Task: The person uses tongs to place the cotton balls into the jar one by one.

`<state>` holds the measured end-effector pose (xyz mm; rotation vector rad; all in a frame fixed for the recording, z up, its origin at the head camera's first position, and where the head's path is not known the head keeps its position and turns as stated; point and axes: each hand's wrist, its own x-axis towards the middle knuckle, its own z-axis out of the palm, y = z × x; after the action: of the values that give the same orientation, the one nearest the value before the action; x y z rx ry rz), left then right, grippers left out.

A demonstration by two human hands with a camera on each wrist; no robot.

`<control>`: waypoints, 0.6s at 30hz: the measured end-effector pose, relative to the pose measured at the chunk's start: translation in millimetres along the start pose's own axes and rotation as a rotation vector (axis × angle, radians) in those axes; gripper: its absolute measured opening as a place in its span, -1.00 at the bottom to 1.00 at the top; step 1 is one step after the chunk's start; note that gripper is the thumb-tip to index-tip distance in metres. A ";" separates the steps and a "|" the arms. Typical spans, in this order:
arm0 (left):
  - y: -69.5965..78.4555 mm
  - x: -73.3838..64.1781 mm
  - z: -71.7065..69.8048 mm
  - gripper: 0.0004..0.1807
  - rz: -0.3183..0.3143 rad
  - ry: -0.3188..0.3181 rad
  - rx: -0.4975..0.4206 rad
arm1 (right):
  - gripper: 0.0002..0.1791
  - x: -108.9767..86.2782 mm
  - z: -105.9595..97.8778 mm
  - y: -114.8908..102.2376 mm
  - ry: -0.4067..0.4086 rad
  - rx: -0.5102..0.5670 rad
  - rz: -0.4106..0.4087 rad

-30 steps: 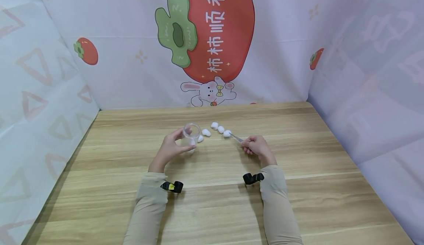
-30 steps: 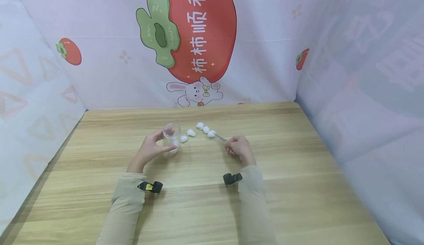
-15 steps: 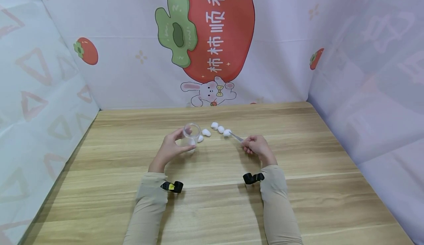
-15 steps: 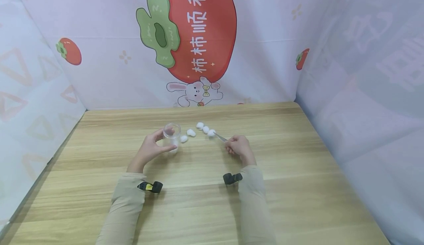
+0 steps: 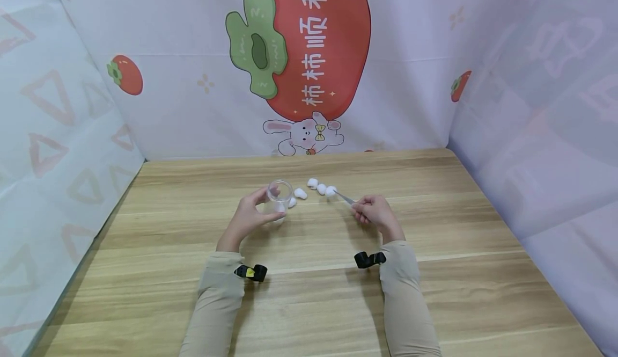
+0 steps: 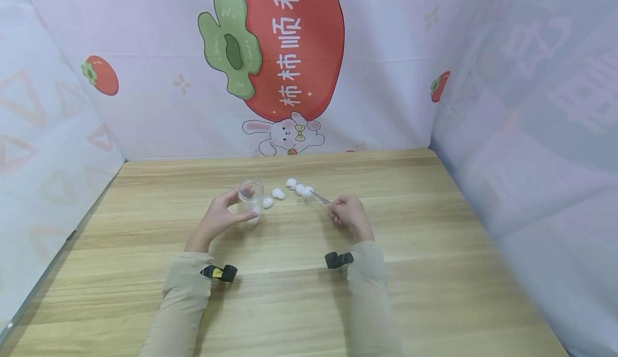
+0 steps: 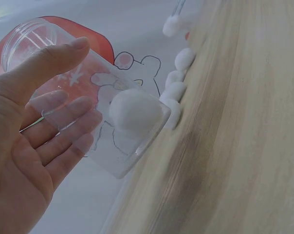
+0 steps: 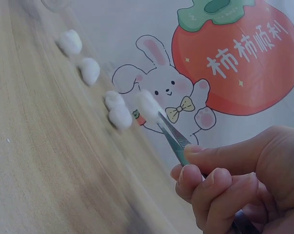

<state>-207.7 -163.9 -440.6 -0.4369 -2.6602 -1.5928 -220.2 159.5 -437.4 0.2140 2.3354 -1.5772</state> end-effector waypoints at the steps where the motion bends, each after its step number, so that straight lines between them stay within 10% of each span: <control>1: -0.3 -0.1 0.2 -0.23 -0.001 0.000 -0.001 | -0.76 -0.2 -0.2 -0.2 -0.001 -0.001 -0.004; 18: 1.0 -0.2 0.7 -0.23 -0.014 -0.010 -0.011 | -0.73 -7.5 -3.6 -8.4 -0.004 0.006 -0.070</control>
<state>-207.2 -162.9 -440.0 -0.4287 -2.6691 -1.6144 -216.3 160.0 -426.3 0.1322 2.3593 -1.6155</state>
